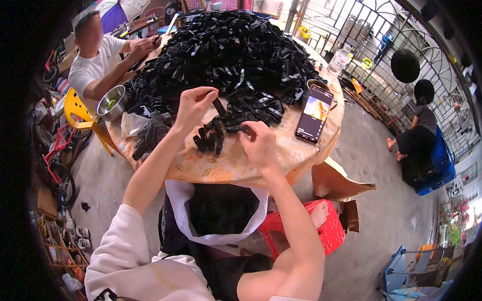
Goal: The person picks up plastic components from a pile on the table, joins them together by hand, and places the assembled parts into a bag.
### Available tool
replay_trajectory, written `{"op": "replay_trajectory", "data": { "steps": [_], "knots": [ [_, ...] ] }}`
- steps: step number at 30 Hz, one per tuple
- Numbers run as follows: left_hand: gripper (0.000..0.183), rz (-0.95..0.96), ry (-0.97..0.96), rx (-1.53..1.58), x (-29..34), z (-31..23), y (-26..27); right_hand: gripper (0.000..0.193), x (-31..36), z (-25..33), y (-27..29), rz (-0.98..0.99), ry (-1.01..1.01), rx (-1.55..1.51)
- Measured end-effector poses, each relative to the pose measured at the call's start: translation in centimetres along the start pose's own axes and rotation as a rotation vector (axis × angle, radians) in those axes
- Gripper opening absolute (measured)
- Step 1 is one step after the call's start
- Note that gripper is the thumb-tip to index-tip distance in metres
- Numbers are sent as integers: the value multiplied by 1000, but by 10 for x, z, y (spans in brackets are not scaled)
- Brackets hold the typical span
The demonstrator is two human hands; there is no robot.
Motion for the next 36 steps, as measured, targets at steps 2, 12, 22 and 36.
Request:
{"op": "replay_trajectory", "data": {
  "steps": [2, 12, 22, 36],
  "knots": [
    [13, 0, -21, -48, 0, 1, 4, 24, 0, 4, -2, -67, -129, -232],
    [14, 240, 206, 211, 11, 4, -18, 27, -15, 18, -8, -209, 108, -167],
    [21, 432, 249, 259, 16, -7, -17, 30, -12, 11, -15, -264, 307, 159],
    [21, 372, 79, 129, 17, -16, -17, 45, -11, 1, -13, -101, -99, -347]
  ]
}}
Point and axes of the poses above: each hand's wrist, its own x-axis away from the middle knuckle, its own y-axis out of the back of the hand, z = x × y, the point moved 1 cm from there along -x, towards the middle knuckle, and after that the axes turned 2 degrees about z, right-handed, at the moved point
